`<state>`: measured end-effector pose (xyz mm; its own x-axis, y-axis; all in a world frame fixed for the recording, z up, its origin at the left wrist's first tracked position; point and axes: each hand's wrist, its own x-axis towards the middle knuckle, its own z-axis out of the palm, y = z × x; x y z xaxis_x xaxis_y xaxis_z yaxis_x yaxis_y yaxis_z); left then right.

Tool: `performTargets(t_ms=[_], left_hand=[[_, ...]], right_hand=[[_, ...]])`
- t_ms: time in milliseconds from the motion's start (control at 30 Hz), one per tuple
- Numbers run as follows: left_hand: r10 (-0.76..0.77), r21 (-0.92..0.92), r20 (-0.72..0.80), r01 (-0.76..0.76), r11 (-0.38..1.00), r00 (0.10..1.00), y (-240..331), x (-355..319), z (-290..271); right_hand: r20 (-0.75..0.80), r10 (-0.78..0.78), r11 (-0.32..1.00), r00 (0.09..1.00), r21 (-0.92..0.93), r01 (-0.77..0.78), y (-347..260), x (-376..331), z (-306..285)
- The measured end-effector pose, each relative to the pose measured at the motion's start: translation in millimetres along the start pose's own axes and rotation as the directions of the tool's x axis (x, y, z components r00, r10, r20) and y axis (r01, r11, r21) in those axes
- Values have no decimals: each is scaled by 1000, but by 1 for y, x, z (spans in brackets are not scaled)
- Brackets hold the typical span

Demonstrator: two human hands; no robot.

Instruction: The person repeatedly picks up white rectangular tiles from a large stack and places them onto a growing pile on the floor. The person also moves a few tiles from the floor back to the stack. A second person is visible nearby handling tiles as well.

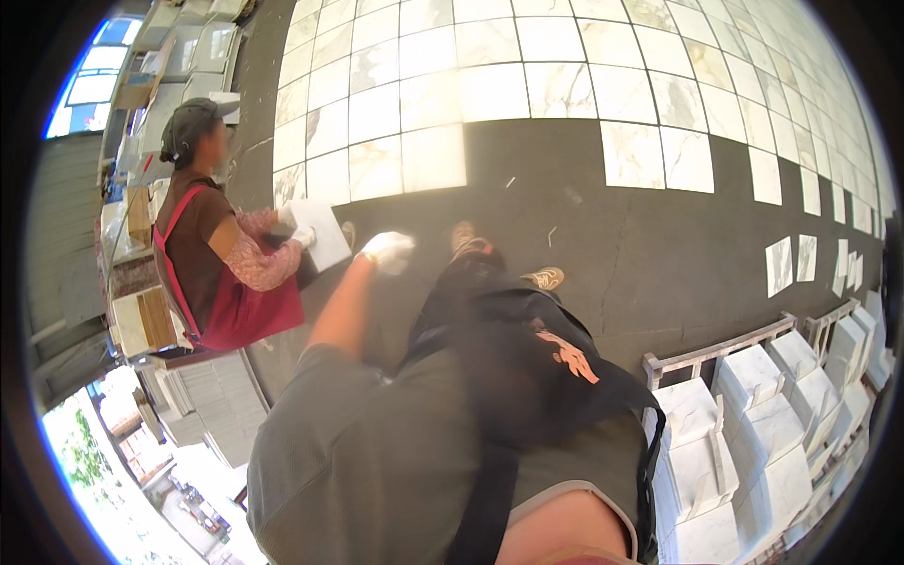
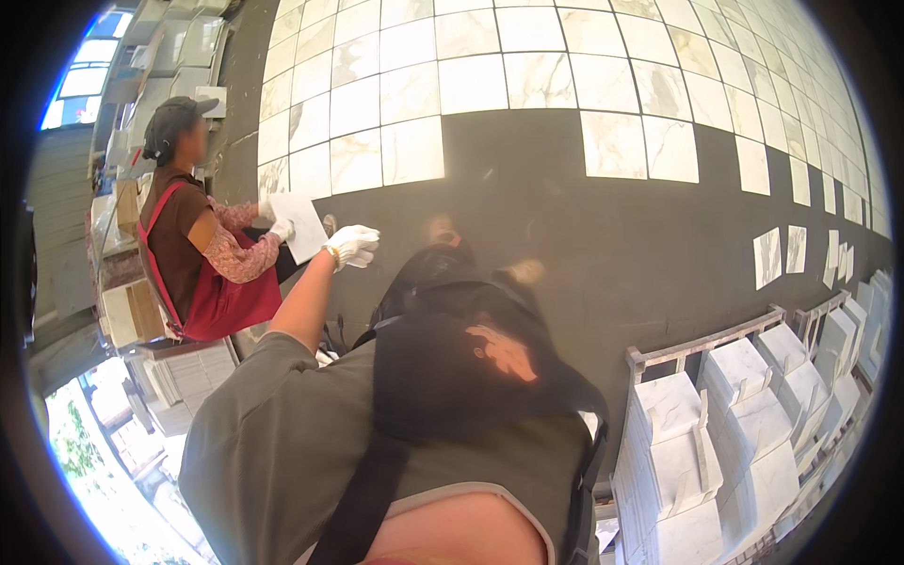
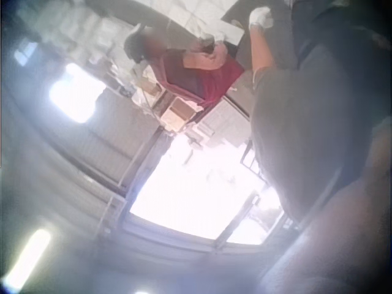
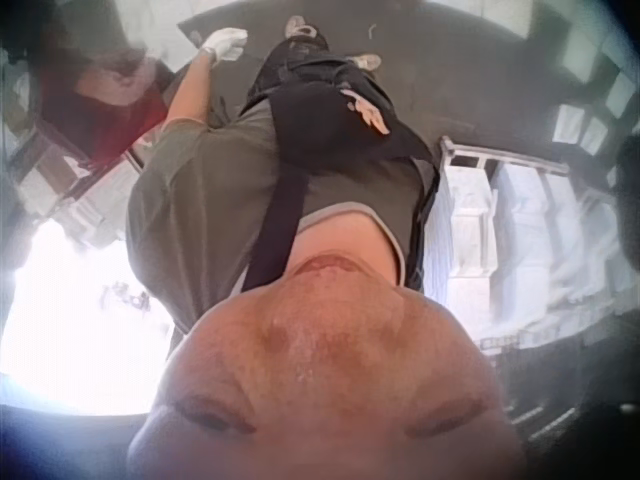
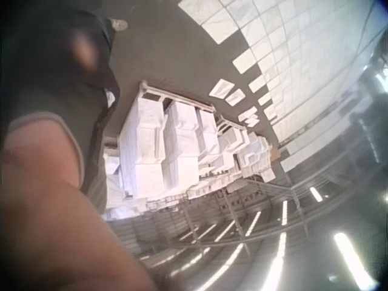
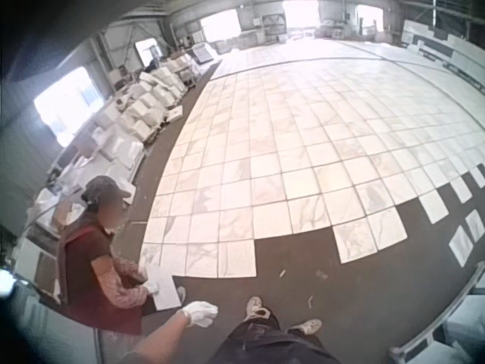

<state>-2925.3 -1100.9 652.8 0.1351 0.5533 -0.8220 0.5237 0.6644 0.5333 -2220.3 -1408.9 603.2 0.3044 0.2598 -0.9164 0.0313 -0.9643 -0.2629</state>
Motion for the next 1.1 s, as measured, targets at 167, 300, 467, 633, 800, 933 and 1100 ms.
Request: performTargets(t_ms=[167,300,467,633,800,933,1100], left_hand=[[-273,-67,171,287,955,947,15,20,49],[-160,201,258,109,974,953,23,58,65],[-87,143,341,40,989,936,74,116,82],[-77,376,340,-61,925,937,171,176,125],[248,724,512,-569,390,822,296,224,172],[149,438,284,-266,859,947,382,229,222],[510,703,495,-669,242,704,399,235,285]], right_hand=[[-34,66,993,997,100,-62,12,0,-58],[-42,75,992,996,104,-70,0,12,-95],[-43,66,994,997,94,-62,-42,35,-140],[-55,73,992,996,109,-67,-91,55,-196],[-40,84,991,996,105,-79,-146,86,-240],[-32,76,994,997,78,-74,-177,112,-285],[-10,55,997,998,61,-54,-184,142,-349]])
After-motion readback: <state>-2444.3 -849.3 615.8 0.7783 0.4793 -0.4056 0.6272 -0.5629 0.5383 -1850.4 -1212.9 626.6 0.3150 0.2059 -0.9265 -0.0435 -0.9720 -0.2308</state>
